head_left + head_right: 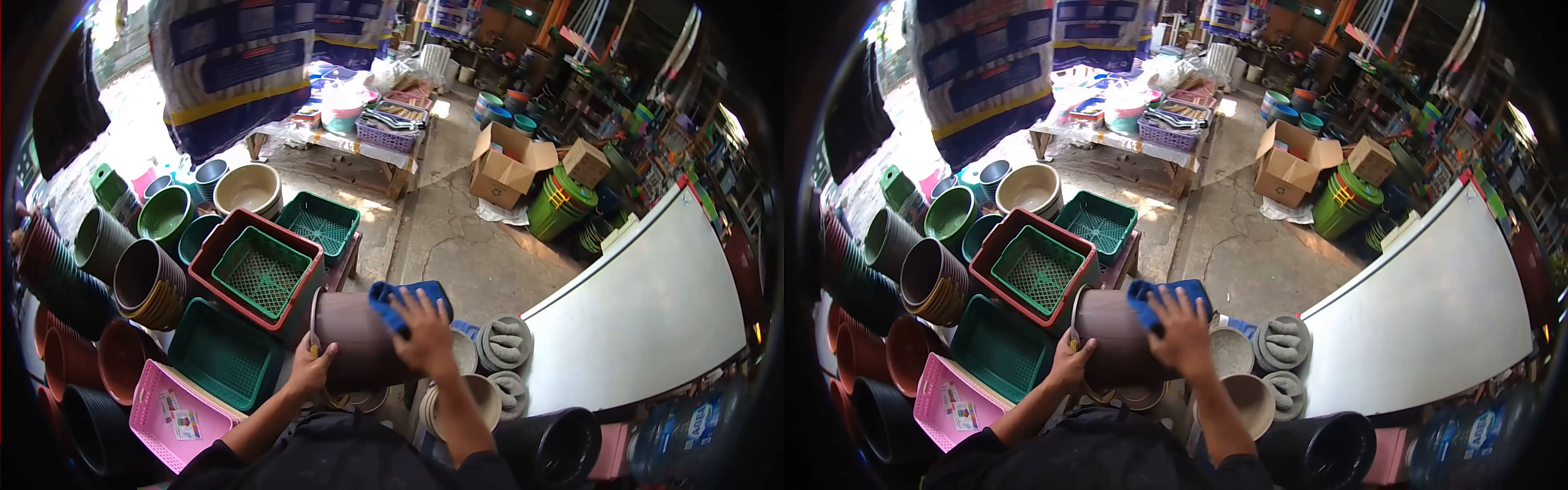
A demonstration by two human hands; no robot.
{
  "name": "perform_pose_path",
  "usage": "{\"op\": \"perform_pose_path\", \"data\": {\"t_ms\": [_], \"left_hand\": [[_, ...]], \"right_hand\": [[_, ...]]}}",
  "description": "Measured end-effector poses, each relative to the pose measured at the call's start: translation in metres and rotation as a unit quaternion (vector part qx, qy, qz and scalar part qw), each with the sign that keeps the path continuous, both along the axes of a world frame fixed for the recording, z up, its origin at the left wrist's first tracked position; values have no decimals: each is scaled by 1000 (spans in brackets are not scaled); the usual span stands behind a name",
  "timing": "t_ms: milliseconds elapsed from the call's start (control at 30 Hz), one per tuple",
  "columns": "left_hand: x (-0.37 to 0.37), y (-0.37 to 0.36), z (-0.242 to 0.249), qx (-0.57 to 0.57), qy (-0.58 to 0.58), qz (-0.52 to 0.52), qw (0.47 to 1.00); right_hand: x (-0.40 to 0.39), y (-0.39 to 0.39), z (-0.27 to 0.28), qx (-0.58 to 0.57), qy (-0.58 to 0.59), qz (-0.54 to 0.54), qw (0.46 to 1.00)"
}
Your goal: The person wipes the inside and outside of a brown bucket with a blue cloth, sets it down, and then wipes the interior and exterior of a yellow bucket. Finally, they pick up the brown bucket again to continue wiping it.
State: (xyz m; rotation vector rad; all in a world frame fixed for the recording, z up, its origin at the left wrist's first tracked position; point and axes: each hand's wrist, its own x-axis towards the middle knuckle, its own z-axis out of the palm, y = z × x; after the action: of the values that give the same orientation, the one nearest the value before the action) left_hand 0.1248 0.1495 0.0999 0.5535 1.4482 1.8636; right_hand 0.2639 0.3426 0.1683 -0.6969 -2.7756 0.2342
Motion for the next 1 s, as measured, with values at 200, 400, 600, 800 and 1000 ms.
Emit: {"op": "perform_pose_path", "data": {"t_ms": [200, 400, 600, 800, 1000], "left_hand": [[-20, -23, 13, 65, -145, 14, 987], [-24, -32, -18, 48, -106, 103, 988], [-18, -47, 3, 53, -126, 111, 984], [-40, -85, 81, 88, 26, 168, 982], [-82, -152, 127, 64, 185, 282, 939]], "right_hand": [[50, 66, -47, -604, 241, -82, 755], [75, -9, -78, -502, 110, -189, 837], [88, -22, -67, -354, 327, 18, 876], [52, -36, -20, -691, 504, -39, 518], [10, -58, -38, -752, 449, -112, 469]]}}
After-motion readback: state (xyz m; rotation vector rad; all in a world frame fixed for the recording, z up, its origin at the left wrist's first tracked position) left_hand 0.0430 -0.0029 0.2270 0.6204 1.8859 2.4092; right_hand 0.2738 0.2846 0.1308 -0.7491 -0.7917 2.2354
